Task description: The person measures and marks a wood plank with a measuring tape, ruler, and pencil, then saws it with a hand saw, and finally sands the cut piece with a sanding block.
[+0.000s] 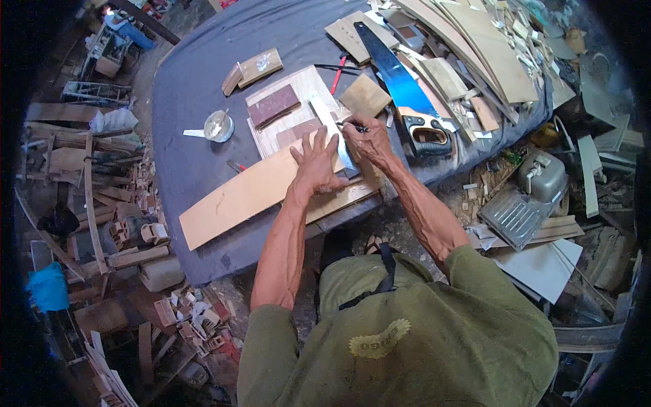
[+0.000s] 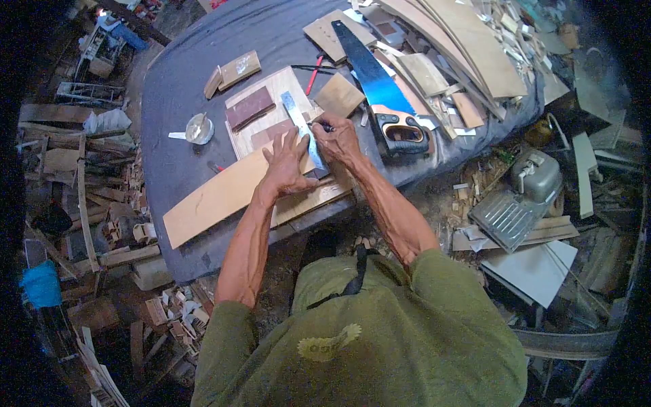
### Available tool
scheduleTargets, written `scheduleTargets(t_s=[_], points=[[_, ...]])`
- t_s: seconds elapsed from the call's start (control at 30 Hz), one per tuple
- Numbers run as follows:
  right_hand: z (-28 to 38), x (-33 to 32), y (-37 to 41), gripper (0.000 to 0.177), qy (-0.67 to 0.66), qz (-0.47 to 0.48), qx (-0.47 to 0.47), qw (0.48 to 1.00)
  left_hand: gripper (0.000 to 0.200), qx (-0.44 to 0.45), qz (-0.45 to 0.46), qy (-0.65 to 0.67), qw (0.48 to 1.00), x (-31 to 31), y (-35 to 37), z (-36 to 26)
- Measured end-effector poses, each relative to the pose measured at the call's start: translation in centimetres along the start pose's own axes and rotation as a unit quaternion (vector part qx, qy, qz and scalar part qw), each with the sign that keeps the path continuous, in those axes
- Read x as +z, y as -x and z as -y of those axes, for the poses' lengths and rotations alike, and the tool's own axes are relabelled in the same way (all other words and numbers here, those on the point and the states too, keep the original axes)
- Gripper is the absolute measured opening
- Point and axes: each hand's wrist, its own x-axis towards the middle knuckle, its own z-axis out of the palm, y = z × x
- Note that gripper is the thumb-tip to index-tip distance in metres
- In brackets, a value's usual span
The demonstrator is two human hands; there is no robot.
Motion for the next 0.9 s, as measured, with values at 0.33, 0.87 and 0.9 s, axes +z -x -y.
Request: scheduleTargets(t_s=[0.33, 0.87, 0.9], points=[[1.1, -2.7, 2.4, 0.026, 0.037, 0.054, -0.024, 0.998, 0.123, 0.011, -0.006, -0.032, 0.999, 0.8, -0.5, 0.7], [2.0, -5.7, 7.7, 0.032, -0.024, -0.009, 0.047, 0.999, 0.123, 0.012, -0.005, -0.035, 0.999, 0.8, -0.6, 0.8], [1.8, -5.3, 7.2, 0.032, -0.046, -0.015, 0.060, 0.997, 0.123, 0.013, -0.005, -0.030, 0.999, 0.8, -0.4, 0.9]])
